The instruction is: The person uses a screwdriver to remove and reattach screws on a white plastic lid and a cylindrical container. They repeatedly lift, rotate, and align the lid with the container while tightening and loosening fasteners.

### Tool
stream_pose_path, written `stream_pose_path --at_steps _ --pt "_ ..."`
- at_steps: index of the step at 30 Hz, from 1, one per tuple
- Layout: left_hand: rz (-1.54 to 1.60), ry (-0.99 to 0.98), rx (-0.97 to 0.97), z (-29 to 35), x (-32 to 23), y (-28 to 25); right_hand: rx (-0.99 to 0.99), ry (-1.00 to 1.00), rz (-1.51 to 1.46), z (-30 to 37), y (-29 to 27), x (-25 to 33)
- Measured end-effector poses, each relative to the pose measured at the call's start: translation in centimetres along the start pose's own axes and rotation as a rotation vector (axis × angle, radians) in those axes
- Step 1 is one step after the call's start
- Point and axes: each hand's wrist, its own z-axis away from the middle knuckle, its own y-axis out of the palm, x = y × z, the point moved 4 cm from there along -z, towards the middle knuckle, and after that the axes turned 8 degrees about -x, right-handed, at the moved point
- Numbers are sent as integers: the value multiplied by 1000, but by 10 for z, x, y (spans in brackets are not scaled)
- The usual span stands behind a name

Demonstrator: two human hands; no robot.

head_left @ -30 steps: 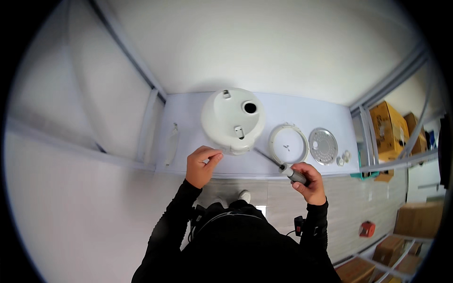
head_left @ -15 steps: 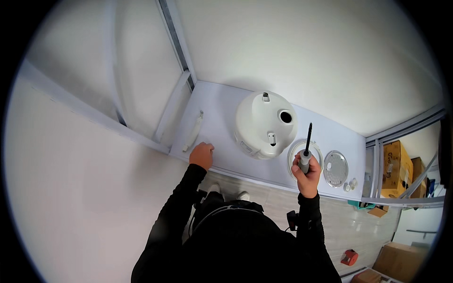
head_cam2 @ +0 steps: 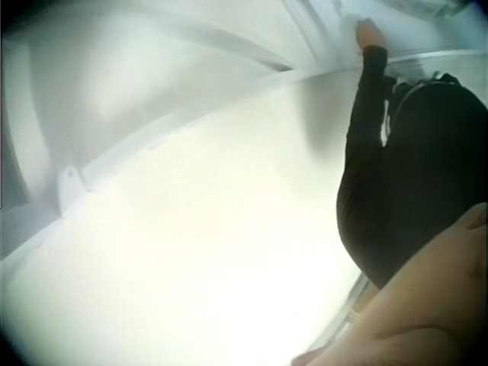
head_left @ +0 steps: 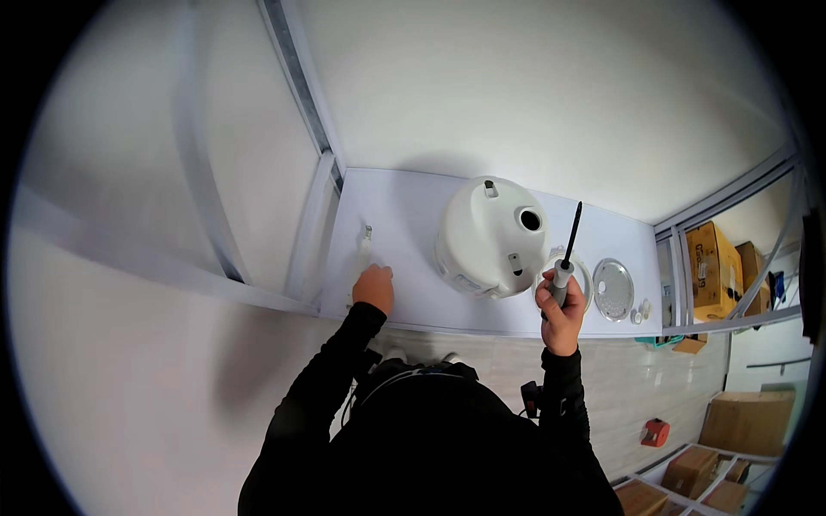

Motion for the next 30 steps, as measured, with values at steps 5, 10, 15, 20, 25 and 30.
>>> stream_pose_path --at_steps 5,10,15,20,25,30 --pt "9 40 -9 -5 5 -17 -143 8 -30 8 13 -4" --pt "97 114 -2 -6 -17 -40 -283 20 43 13 6 -18" --pt "383 260 -114 -2 -59 -69 -254 40 124 17 -5 -23" --pt "490 352 -119 19 -99 -71 -200 -22 150 10 -20 -37" --pt "591 360 -257 41 -139 -65 -51 11 136 4 -41 -64" --pt "744 231 -364 60 -172 -47 147 13 63 1 -45 -77"
